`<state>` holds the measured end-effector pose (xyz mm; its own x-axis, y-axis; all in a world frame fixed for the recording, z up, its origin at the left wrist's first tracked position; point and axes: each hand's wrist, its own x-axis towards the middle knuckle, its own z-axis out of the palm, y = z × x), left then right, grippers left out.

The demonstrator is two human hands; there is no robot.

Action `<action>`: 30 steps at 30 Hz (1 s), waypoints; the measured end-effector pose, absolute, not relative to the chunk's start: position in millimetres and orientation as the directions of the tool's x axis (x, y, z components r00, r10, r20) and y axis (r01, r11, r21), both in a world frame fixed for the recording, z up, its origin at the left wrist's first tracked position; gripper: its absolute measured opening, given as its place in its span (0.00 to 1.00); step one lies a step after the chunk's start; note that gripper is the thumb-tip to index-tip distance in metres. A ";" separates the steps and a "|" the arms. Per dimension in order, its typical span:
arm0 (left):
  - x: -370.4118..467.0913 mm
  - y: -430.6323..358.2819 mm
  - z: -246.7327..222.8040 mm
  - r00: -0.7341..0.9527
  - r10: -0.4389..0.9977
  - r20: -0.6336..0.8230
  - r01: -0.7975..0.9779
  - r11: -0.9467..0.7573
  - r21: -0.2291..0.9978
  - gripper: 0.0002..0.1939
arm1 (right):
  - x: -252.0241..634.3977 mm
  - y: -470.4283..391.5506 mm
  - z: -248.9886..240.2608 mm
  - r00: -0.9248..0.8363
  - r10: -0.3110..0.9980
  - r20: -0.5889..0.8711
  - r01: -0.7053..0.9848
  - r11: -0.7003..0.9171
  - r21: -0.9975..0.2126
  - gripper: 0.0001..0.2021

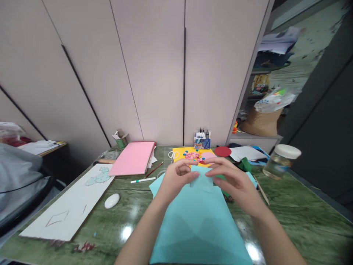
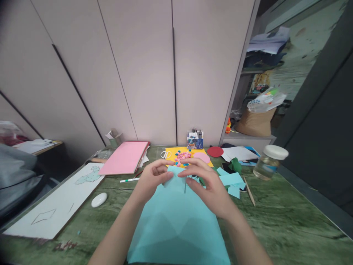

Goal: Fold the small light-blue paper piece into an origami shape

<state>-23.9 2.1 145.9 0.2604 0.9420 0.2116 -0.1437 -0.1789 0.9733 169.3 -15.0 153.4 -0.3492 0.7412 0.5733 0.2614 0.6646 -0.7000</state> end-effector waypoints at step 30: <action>-19.3 -5.1 148.8 0.199 0.934 0.296 -0.034 -0.296 0.955 0.16 | 144.6 -13.0 142.5 -0.198 0.893 0.405 0.403 0.451 -0.796 0.14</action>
<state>-19.3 -5.1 148.8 0.1987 0.9342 0.2963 -0.0343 -0.2956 0.9547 144.6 -13.0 142.5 -0.1975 0.8926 0.4053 0.4032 0.4508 -0.7964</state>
